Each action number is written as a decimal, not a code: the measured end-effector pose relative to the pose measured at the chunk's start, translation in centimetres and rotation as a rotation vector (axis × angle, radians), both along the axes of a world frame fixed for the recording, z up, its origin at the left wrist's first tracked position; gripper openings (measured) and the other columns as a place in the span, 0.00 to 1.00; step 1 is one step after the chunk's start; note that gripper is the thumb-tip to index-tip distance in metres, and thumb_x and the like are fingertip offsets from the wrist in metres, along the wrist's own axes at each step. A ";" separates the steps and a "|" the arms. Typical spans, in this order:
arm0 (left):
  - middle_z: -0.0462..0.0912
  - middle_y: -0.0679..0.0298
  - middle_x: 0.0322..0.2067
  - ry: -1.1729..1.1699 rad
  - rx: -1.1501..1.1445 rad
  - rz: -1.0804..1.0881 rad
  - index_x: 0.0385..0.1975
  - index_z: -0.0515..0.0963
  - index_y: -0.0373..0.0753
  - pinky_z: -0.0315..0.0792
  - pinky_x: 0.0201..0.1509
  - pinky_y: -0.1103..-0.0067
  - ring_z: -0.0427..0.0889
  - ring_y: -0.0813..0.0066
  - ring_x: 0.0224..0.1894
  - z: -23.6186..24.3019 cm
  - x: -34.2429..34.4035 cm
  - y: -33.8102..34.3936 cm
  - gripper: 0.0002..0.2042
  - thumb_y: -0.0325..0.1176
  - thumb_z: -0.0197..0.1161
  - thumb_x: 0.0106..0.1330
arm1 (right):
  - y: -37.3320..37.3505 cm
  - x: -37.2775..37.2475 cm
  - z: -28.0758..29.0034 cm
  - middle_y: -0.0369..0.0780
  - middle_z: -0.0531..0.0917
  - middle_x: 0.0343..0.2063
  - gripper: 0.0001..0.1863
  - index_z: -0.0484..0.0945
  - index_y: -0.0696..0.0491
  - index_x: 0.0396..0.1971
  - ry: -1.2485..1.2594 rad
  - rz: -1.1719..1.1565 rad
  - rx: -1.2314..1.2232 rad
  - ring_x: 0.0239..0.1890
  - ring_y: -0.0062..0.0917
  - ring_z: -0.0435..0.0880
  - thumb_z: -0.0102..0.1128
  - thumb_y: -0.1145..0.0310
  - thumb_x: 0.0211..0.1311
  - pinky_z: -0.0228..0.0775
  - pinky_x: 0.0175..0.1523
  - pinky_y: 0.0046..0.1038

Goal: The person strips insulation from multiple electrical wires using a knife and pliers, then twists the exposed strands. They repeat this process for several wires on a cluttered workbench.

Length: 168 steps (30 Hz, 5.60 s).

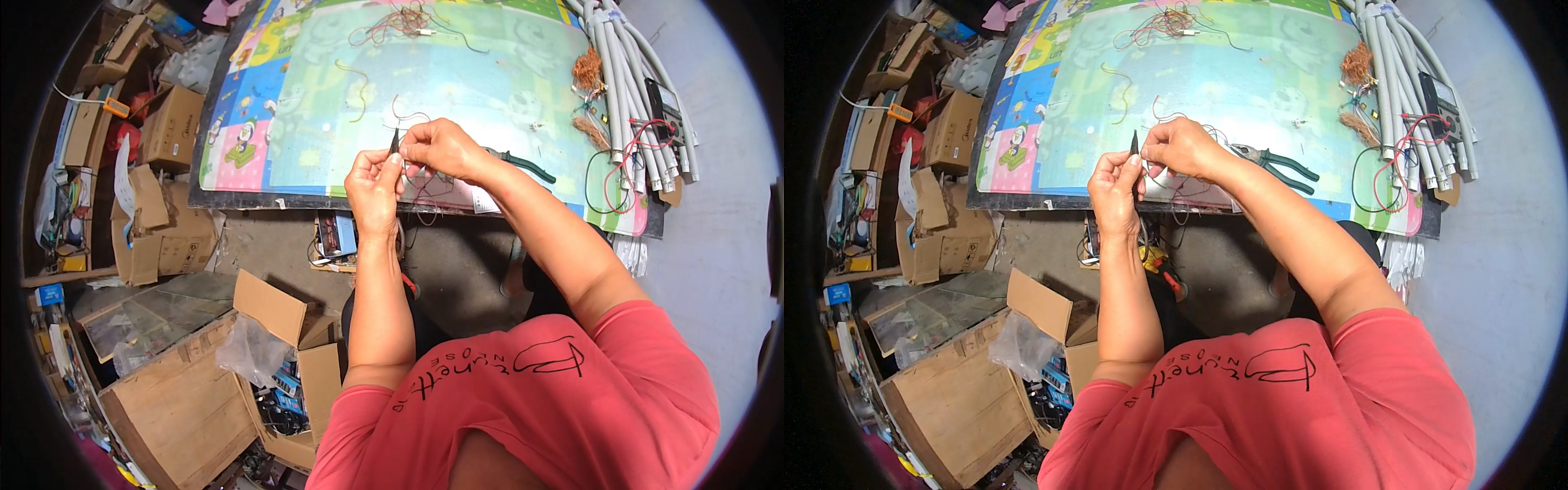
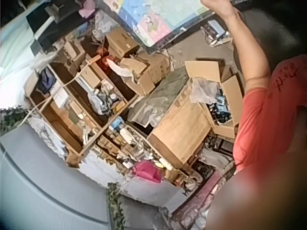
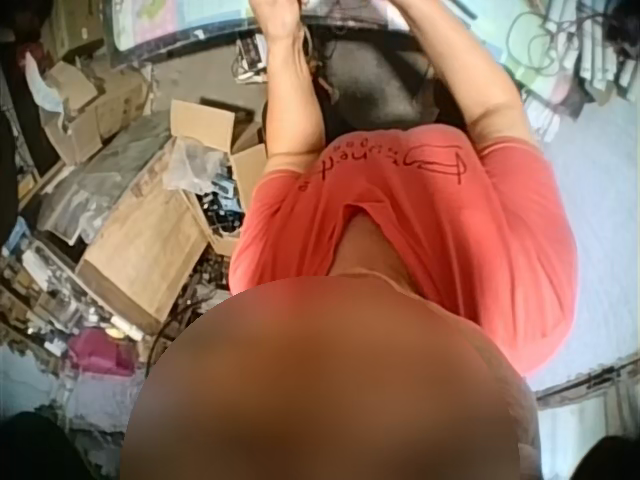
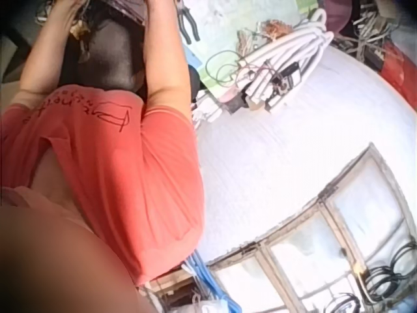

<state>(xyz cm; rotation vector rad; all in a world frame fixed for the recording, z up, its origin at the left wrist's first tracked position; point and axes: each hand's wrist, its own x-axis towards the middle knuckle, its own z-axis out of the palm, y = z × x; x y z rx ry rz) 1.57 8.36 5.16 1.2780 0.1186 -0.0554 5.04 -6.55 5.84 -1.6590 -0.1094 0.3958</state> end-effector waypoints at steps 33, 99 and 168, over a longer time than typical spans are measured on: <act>0.76 0.63 0.22 -0.073 -0.386 -0.010 0.35 0.73 0.34 0.62 0.19 0.85 0.70 0.79 0.18 0.5 0.5 2.7 0.06 0.27 0.61 0.63 | -8.9 1.7 -4.2 0.48 0.82 0.20 0.09 0.79 0.59 0.24 -0.115 -0.424 -0.707 0.27 0.36 0.84 0.55 0.69 0.55 0.75 0.37 0.33; 0.77 0.68 0.22 -0.246 0.475 0.317 0.31 0.74 0.31 0.63 0.23 0.87 0.69 0.87 0.21 -2.9 0.3 -1.0 0.05 0.24 0.63 0.61 | 2.6 -1.9 -0.8 0.44 0.81 0.17 0.10 0.79 0.60 0.22 -0.216 -0.314 -0.320 0.21 0.27 0.82 0.64 0.67 0.46 0.72 0.29 0.29; 0.76 0.67 0.21 -0.091 0.000 0.035 0.35 0.72 0.35 0.59 0.18 0.89 0.68 0.86 0.17 0.3 -0.2 1.4 0.05 0.25 0.61 0.62 | 1.5 -1.3 2.4 0.33 0.76 0.19 0.05 0.73 0.58 0.25 -0.022 0.075 -0.224 0.23 0.17 0.81 0.55 0.73 0.56 0.72 0.27 0.18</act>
